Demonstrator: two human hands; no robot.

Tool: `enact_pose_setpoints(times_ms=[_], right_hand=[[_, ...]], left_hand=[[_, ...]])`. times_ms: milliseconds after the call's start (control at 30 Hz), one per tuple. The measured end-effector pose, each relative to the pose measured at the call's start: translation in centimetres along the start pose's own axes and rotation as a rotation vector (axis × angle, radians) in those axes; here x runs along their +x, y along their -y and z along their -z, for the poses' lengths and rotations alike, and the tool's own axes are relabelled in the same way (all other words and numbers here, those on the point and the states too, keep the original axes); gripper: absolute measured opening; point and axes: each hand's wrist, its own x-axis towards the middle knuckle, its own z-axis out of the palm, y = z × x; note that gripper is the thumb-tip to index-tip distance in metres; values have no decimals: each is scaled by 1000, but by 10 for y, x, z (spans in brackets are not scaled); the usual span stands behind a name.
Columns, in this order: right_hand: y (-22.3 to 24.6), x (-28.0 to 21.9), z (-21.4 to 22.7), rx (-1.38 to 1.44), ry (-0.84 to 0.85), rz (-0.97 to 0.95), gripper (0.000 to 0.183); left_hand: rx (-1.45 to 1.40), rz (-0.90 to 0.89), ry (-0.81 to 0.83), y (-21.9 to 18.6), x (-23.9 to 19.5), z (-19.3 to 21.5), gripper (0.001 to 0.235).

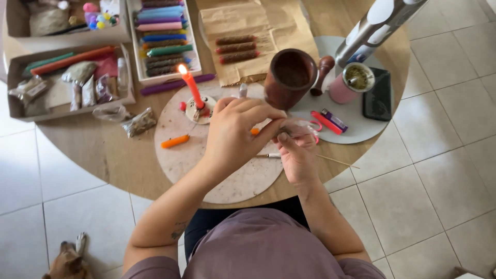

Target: The person prepares a mixture of dried herbs in a mortar and pestle, then applies the mixture onto orange candle sticks using a small spoon. The person handles several orange candle sticks and a bag of herbs on a round table.

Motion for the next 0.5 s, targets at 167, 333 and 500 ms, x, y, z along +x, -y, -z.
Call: enact_pose_setpoints(times_ms=[167, 333, 500], right_hand=[[9, -17, -10, -254, 47, 162, 25], [10, -22, -7, -405, 25, 203, 11], [19, -13, -14, -525, 101, 196, 13]], left_hand=[[149, -17, -83, -4, -33, 19, 11], [20, 62, -14, -4, -48, 24, 16], [-104, 159, -1, 20, -52, 20, 14]])
